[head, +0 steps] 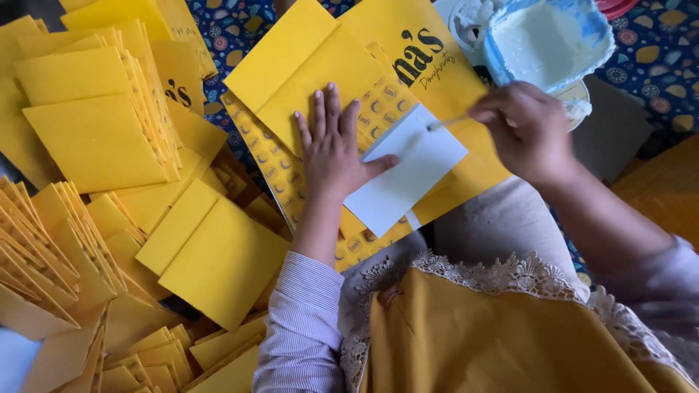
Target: Applying glue to yellow paper sheets and folding them to assemble bags
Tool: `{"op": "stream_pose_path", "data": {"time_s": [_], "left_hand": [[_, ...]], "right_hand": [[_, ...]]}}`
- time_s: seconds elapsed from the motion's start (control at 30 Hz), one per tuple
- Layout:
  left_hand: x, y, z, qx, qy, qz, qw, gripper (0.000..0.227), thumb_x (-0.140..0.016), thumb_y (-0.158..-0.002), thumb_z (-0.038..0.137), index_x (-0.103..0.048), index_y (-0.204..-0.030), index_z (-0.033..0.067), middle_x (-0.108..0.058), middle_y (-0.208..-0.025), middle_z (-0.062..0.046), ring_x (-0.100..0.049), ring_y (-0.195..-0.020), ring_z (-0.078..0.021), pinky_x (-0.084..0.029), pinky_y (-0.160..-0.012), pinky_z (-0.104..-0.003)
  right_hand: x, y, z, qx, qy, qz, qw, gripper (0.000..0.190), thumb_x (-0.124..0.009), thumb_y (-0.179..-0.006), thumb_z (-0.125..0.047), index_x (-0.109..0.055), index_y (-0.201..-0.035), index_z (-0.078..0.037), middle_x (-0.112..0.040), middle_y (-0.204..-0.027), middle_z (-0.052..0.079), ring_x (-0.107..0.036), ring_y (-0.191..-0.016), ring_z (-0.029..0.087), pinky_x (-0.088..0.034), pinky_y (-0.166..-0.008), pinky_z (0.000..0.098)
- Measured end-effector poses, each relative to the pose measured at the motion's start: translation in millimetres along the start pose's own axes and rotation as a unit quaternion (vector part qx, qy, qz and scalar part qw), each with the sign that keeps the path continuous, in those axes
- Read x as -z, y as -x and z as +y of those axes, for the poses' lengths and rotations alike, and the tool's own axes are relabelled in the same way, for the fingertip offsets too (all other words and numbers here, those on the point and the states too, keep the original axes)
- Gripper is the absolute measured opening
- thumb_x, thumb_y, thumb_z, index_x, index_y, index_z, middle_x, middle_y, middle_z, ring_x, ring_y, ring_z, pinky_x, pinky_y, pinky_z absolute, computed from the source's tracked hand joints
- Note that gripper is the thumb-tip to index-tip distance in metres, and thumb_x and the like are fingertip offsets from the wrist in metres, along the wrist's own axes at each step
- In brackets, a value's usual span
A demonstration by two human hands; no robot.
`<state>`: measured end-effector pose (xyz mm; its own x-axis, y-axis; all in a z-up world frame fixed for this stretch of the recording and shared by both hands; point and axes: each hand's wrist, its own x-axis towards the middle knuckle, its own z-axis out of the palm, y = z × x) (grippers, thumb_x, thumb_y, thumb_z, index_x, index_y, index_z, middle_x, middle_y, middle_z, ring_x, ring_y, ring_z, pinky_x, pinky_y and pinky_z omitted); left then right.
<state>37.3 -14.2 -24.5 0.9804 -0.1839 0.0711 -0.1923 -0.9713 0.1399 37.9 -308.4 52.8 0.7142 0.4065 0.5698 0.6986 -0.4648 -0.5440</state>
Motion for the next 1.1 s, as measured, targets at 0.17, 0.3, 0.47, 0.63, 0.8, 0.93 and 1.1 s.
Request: {"op": "stream_pose_path", "data": {"time_s": [0.17,0.3,0.47,0.63,0.8,0.93,1.1], "left_hand": [[3,1,0,0.004,0.001,0.004,1.0,0.124,-0.053,-0.069,0.098,-0.031,-0.155,0.0109,-0.007,-0.167,-0.025,-0.001,-0.154,-0.0433,0.004,-0.118,-0.07],[2,0,-1,0.005,0.007,-0.006,1.0,0.123,-0.056,-0.07,0.097,-0.029,-0.155,0.0113,-0.007,-0.167,-0.026,-0.001,-0.153,-0.0445,0.004,-0.118,-0.069],[7,0,-2,0.001,-0.004,-0.014,1.0,0.124,-0.038,-0.073,0.099,-0.029,-0.157,0.0087,-0.006,-0.166,-0.025,0.001,-0.153,-0.0421,0.005,-0.117,-0.07],[-2,0,-2,-0.004,0.0,-0.001,1.0,0.123,-0.041,-0.075,0.098,-0.03,-0.158,0.0079,-0.003,-0.167,-0.024,0.003,-0.153,-0.0424,0.005,-0.117,-0.07],[11,1,1,0.017,-0.003,-0.027,0.999,0.12,-0.045,-0.075,0.098,-0.029,-0.158,0.0118,-0.004,-0.167,-0.021,0.003,-0.153,-0.0399,0.004,-0.119,-0.069],[1,-1,-5,0.03,-0.009,-0.059,0.998,0.123,-0.029,-0.075,0.099,-0.022,-0.162,0.0135,0.002,-0.168,-0.017,0.008,-0.153,-0.0351,0.008,-0.119,-0.066],[-17,-1,-15,0.014,0.055,0.039,0.998,0.085,-0.023,-0.095,0.077,-0.036,-0.157,0.0203,-0.01,-0.169,-0.011,-0.001,-0.155,-0.0337,0.008,-0.121,-0.065]], "right_hand": [[-25,-17,8,0.027,0.033,-0.004,0.999,0.013,-0.072,-0.096,0.019,-0.068,-0.097,0.007,-0.071,-0.093,0.014,-0.061,-0.08,0.028,-0.05,-0.075,0.0389],[-11,-10,-1,0.024,0.062,-0.036,0.997,0.012,-0.071,-0.094,0.018,-0.068,-0.095,0.006,-0.071,-0.094,0.014,-0.062,-0.081,0.03,-0.051,-0.076,0.0404],[14,20,-14,-0.028,0.078,-0.067,0.994,0.012,-0.071,-0.093,0.018,-0.07,-0.096,0.006,-0.068,-0.092,0.015,-0.061,-0.076,0.028,-0.049,-0.069,0.038],[18,35,-21,-0.064,0.044,-0.05,0.996,0.015,-0.068,-0.096,0.022,-0.069,-0.099,0.007,-0.067,-0.092,0.014,-0.057,-0.07,0.024,-0.045,-0.066,0.0347],[3,43,-32,-0.074,-0.025,-0.067,0.995,0.023,-0.06,-0.085,0.025,-0.067,-0.094,0.004,-0.069,-0.093,0.012,-0.063,-0.076,0.023,-0.05,-0.07,0.0337],[-14,48,-47,-0.06,-0.065,-0.073,0.993,0.024,-0.06,-0.083,0.026,-0.066,-0.092,0.004,-0.069,-0.089,0.012,-0.063,-0.073,0.022,-0.049,-0.067,0.0325],[-35,53,-64,-0.003,-0.101,-0.106,0.989,0.022,-0.067,-0.079,0.019,-0.065,-0.091,0.001,-0.073,-0.09,0.009,-0.069,-0.08,0.024,-0.056,-0.07,0.0348]]}}
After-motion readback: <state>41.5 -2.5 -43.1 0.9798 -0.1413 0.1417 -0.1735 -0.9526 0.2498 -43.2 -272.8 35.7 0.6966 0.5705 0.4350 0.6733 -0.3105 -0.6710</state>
